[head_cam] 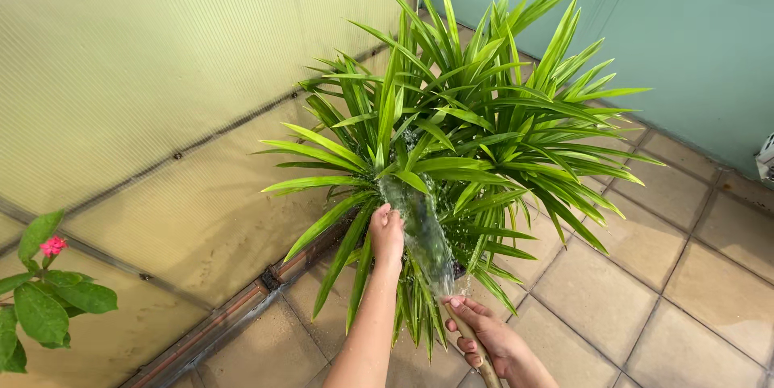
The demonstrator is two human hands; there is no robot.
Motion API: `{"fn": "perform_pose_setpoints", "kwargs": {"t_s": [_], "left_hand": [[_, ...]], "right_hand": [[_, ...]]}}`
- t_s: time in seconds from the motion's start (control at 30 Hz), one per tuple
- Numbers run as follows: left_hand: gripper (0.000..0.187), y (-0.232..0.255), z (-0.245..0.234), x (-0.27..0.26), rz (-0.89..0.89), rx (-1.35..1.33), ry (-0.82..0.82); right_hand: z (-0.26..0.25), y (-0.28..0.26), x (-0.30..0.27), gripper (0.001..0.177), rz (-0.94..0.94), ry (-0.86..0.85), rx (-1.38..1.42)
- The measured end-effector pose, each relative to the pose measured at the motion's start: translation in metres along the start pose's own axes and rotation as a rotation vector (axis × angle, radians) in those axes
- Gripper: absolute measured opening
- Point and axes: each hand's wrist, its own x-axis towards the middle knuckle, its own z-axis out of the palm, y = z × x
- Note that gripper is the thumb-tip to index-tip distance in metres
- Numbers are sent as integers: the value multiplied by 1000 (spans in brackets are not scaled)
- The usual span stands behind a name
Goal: The person waters various potted plants on tiered racks and on the balcony floor using a hose, occasionally adjusting the leaves and removing small debris by hand.
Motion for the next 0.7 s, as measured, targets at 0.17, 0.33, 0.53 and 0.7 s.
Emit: {"fn": "perform_pose_setpoints", "kwargs": {"t_s": [0.17, 0.33, 0.53, 0.7], "left_hand": [[31, 118, 26, 66, 388, 222, 43], [33, 194, 66, 115, 445, 634, -225], [71, 190, 92, 148, 265, 1144, -568], [77, 156, 96, 152, 309, 1266, -648]], "right_hand": [[57, -106, 33, 31, -71, 70, -173], [82, -221, 76, 31, -213, 102, -321], [-14, -295, 115, 31, -215, 406, -411], [-66, -280, 95, 34, -53, 351, -462]]}}
